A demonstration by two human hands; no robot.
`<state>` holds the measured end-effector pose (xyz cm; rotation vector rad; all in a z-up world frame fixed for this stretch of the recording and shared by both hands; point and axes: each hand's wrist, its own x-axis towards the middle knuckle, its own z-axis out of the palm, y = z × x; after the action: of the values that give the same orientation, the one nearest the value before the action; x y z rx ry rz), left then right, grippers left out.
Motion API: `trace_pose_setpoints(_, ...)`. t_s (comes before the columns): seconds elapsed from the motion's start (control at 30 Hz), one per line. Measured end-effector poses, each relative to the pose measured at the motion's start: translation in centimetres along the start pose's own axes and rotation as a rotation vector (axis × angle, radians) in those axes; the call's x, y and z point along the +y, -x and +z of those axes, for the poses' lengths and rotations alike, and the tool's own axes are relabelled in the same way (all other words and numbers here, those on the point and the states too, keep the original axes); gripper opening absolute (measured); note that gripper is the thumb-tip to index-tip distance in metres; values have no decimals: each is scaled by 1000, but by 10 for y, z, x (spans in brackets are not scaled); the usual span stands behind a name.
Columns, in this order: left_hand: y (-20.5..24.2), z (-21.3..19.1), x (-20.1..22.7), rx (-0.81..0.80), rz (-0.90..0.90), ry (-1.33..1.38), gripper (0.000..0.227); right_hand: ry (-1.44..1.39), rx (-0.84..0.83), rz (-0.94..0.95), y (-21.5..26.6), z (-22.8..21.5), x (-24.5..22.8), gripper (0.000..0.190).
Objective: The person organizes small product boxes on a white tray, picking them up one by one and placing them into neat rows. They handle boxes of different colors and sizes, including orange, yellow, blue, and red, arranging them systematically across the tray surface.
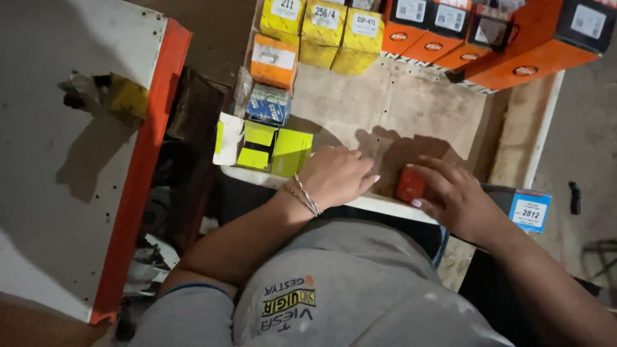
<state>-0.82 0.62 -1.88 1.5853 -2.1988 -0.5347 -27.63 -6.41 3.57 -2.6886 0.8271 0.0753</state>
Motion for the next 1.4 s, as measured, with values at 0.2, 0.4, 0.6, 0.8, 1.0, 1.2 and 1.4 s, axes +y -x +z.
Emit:
trace_pose_setpoints(0.2,2,-41,12,50,47,-22,35,-70,73,20,2,-5,-9,79)
trace_pose_setpoints(0.4,3,-6,-2,141,118,-46,30,-153,197,261,6,8,-9,108)
trace_pose_setpoints(0.6,4,0,-5,200,127,-103,31,-117,309,385,6,18,-29,95)
trace_pose_setpoints(0.8,3,0,-6,224,134,-103,30,-42,199,331,0,11,-32,89)
trace_pose_setpoints(1.0,2,2,-4,226,124,-88,31,-249,131,423,-15,-6,-36,106)
trace_pose_setpoints(1.2,2,12,-6,194,80,-29,33,-159,18,570,-28,-31,-57,109)
trace_pose_setpoints(1.4,3,9,-4,166,60,-24,35,-116,-10,663,-64,-40,-47,78)
